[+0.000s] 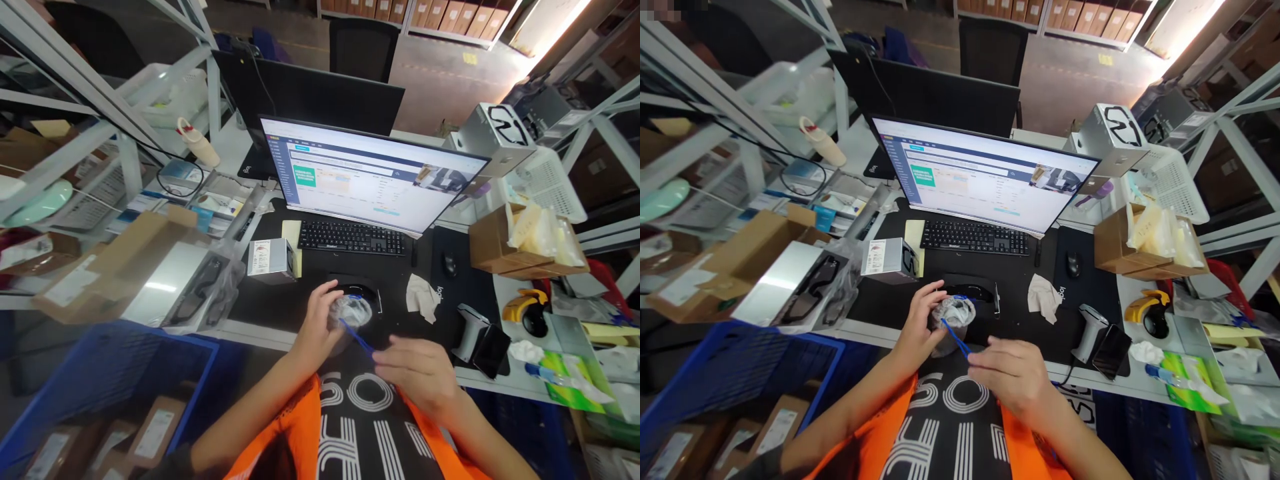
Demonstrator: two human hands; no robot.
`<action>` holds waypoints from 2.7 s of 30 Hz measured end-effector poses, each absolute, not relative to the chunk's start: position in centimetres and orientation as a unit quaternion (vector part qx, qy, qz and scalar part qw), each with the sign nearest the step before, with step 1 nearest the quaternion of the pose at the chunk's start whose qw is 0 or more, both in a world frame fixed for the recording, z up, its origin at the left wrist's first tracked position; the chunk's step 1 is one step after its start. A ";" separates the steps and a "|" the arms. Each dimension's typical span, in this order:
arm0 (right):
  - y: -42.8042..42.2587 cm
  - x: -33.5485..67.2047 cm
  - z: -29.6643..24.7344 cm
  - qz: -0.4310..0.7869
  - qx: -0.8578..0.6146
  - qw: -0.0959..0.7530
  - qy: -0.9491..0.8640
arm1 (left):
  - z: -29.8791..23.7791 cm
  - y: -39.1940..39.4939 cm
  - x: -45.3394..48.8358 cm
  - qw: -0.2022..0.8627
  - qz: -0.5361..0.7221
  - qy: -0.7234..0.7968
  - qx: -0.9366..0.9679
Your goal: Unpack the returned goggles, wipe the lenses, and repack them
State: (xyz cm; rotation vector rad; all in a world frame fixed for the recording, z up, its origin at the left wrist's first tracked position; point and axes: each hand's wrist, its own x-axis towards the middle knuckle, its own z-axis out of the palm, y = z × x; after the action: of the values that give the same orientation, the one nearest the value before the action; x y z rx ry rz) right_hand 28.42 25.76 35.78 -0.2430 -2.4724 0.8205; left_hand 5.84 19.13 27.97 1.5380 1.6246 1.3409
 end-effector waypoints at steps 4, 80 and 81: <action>25.5 29.8 38.0 0.452 -0.121 0.199 -0.861 | 27.7 19.2 5.8 0.270 0.506 0.588 0.570; 26.3 25.2 34.5 0.481 -0.416 0.524 -0.566 | 25.9 20.0 3.3 0.289 0.536 0.616 0.499; 26.3 25.3 34.6 0.478 -0.416 0.520 -0.573 | 25.9 20.0 3.3 0.301 0.535 0.609 0.503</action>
State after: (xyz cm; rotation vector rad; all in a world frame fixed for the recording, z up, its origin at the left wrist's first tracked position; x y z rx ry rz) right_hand 25.27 26.31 34.56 -0.9978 -1.3735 1.1456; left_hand 3.35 20.00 25.89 1.3337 1.6150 1.4186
